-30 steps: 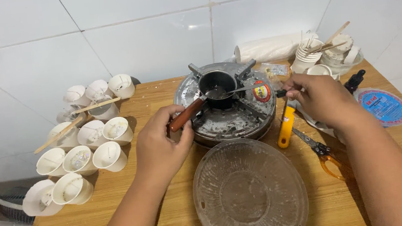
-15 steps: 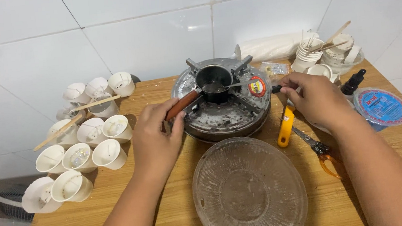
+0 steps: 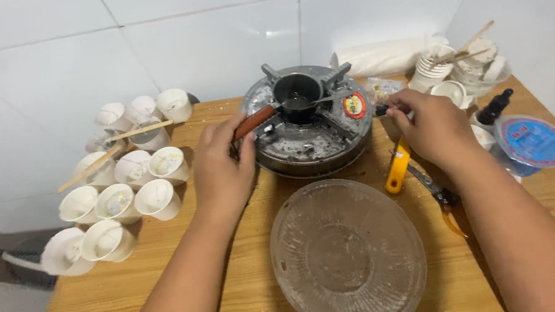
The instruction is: Shaving a solid wax block with a knife and scraping material with a spoon into a bowl
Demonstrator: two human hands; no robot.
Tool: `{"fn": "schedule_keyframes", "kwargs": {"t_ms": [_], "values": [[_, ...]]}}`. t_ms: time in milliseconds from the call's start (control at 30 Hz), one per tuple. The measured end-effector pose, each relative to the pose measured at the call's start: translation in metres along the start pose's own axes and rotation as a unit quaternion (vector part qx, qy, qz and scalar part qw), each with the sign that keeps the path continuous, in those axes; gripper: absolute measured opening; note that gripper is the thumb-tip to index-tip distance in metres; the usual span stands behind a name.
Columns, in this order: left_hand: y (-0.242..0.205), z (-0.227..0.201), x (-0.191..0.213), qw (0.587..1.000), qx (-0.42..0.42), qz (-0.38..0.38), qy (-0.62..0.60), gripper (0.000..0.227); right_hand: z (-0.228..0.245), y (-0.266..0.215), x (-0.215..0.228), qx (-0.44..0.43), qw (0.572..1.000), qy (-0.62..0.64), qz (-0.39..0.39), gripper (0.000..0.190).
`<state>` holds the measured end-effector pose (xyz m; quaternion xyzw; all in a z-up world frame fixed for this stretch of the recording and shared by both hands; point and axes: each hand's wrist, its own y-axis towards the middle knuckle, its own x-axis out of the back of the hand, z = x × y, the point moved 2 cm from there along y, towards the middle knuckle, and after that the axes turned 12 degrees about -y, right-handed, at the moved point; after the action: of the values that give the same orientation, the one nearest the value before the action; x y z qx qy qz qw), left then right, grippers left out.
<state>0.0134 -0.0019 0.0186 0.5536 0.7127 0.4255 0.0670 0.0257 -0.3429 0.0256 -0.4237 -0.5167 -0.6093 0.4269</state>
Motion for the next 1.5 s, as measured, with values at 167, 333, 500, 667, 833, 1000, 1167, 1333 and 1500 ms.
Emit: {"fn": "schedule_keyframes", "kwargs": {"t_ms": [167, 333, 500, 667, 833, 1000, 1167, 1333, 1500], "values": [[-0.003, 0.001, -0.003, 0.998, -0.030, 0.021, -0.057, 0.041, 0.004, -0.001, 0.012, -0.019, 0.999, -0.013, 0.032, 0.030], [-0.007, -0.007, 0.006, 0.999, -0.018, 0.028, -0.025, 0.054, 0.004, -0.013, 0.029, -0.015, 1.000, 0.005, 0.005, 0.030], [-0.007, -0.020, 0.016, 0.991, -0.130, -0.022, -0.031, 0.049, 0.000, -0.012, 0.027, 0.025, 0.999, -0.005, -0.027, 0.022], [-0.015, -0.046, 0.025, 0.984, -0.164, 0.019, -0.062, 0.020, 0.012, -0.025, 0.044, -0.027, 0.999, 0.014, 0.024, 0.024], [-0.019, -0.038, 0.016, 0.977, -0.104, 0.148, -0.113, 0.008, 0.021, -0.032, 0.051, 0.012, 0.999, 0.029, 0.038, 0.024], [-0.012, -0.059, 0.019, 0.929, 0.067, 0.322, -0.168, 0.013, 0.015, -0.024, 0.038, 0.038, 0.987, 0.084, 0.134, 0.028], [-0.016, -0.043, 0.010, 0.897, 0.149, 0.372, -0.187, 0.018, 0.008, -0.033, 0.034, 0.085, 0.929, 0.173, 0.316, 0.033], [-0.019, -0.038, 0.001, 0.880, 0.186, 0.395, -0.185, 0.019, 0.031, -0.040, 0.041, 0.149, 0.877, 0.148, 0.432, 0.033], [-0.017, -0.036, 0.004, 0.907, 0.158, 0.356, -0.164, 0.015, 0.030, -0.035, 0.033, 0.155, 0.879, 0.182, 0.413, 0.038]]}}
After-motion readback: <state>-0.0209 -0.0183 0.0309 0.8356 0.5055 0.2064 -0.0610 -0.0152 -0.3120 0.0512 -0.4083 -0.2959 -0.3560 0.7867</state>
